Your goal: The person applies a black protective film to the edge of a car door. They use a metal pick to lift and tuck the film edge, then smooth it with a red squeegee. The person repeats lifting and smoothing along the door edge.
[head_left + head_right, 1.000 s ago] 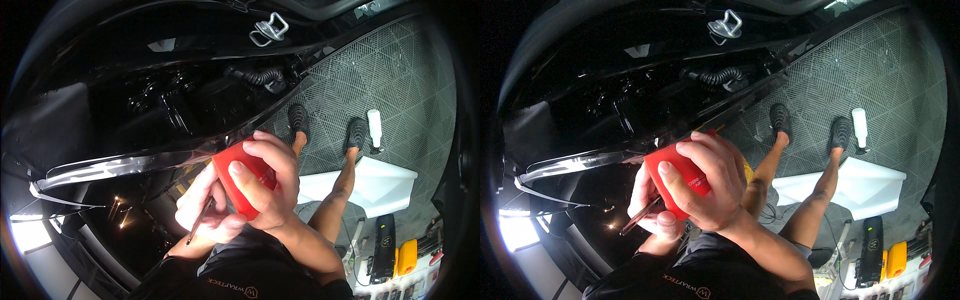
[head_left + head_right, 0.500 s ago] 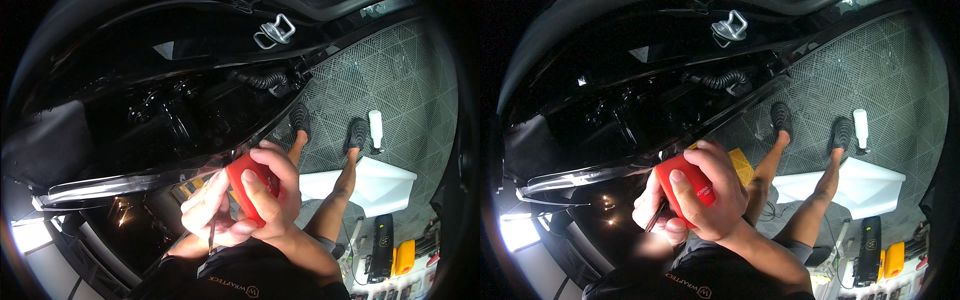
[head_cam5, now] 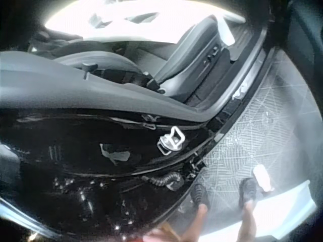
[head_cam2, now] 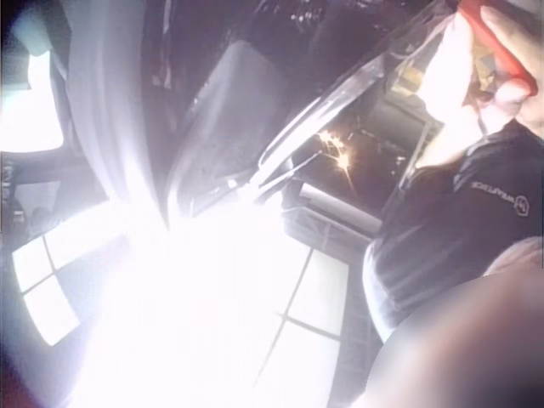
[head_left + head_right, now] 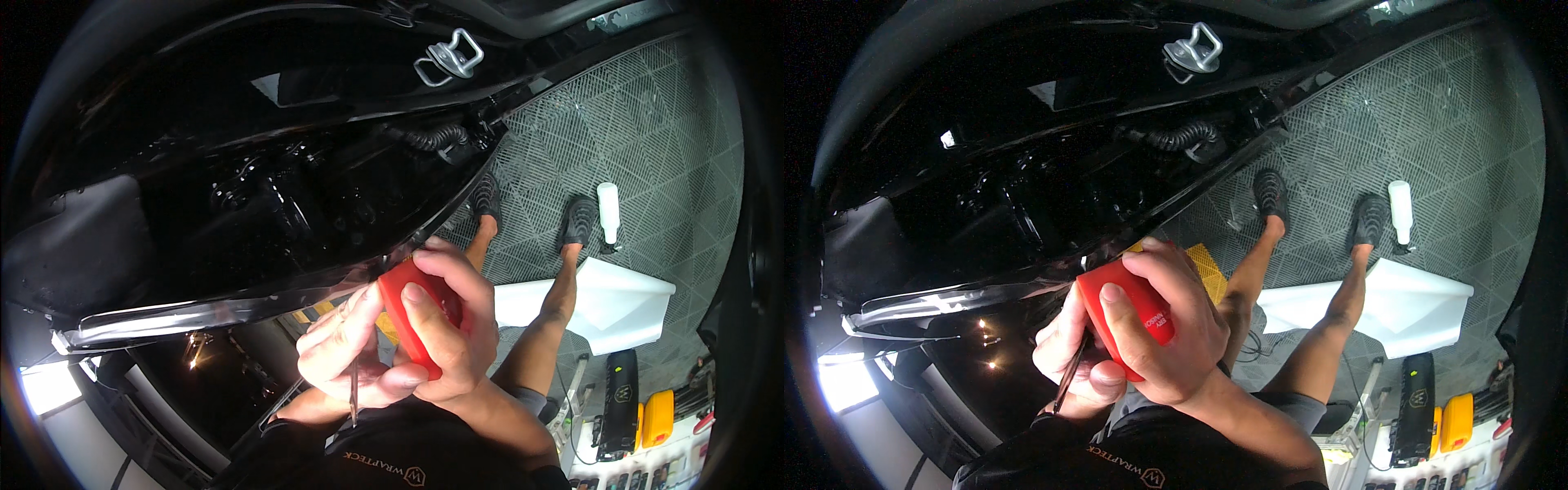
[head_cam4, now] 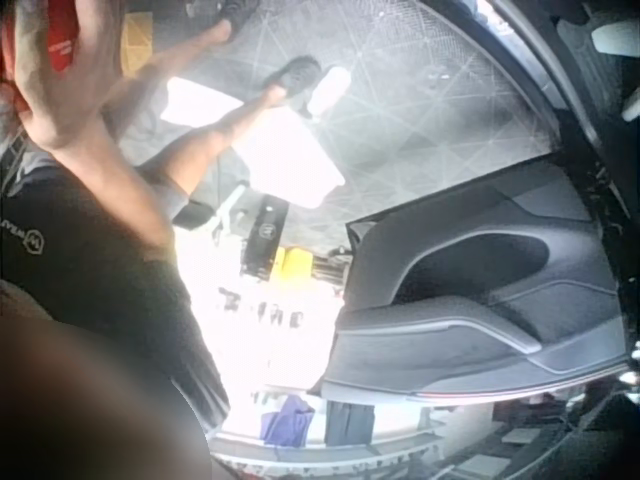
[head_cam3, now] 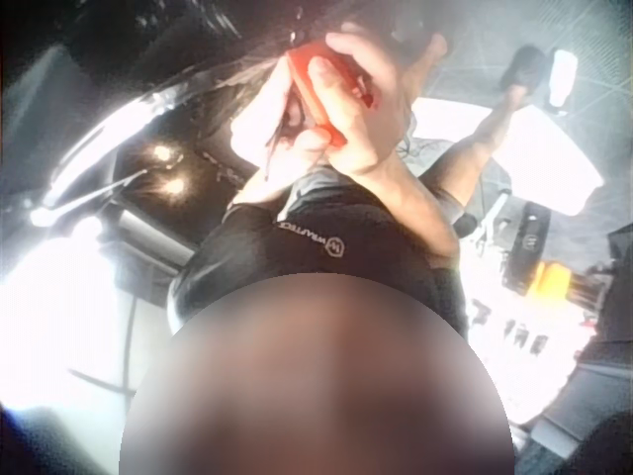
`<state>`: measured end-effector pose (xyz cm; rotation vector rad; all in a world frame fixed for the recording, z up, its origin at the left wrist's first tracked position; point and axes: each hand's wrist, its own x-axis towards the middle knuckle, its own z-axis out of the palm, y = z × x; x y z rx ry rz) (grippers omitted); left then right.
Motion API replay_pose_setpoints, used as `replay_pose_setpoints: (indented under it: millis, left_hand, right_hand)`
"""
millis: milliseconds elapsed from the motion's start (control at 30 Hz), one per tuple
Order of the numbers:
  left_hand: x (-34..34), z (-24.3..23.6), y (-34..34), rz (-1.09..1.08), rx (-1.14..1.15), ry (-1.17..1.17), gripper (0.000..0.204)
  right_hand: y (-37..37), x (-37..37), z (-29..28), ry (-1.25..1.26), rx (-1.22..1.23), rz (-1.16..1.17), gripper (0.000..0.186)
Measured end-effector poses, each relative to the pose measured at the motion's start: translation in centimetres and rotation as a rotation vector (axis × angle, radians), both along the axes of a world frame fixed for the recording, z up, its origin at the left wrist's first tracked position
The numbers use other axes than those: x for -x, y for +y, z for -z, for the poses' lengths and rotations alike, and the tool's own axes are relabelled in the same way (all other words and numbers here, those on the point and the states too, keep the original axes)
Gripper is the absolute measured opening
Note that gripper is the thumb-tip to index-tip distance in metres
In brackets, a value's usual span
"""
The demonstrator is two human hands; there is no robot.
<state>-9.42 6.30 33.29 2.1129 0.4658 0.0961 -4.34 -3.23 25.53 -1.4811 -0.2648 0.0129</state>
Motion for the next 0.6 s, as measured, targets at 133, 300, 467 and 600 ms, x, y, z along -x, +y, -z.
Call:
replay_pose_setpoints:
  millis: [133,300,467,600]
  left_hand:
    - [-0.2,0.1,-0.2,0.008,-0.085,0.016,0.089]
    - [-0.4,-0.1,-0.3,-0.013,0.027,0.040,0.086]
    - [-0.2,0.1,-0.3,-0.032,0.208,0.027,0.084]
    - [0.0,0.4,-0.2,-0.039,0.251,0.022,0.082]
  right_hand:
    - [-0.2,-0.1,-0.4,0.026,-0.009,-0.004,0.042]
    - [-2.1,-1.1,-1.2,0.088,0.047,-0.118,0.047]
    - [-3.5,-3.7,1.1,-0.103,0.033,-0.175,0.053]
    - [-4.0,-4.7,2.0,-0.159,0.052,-0.229,0.052]
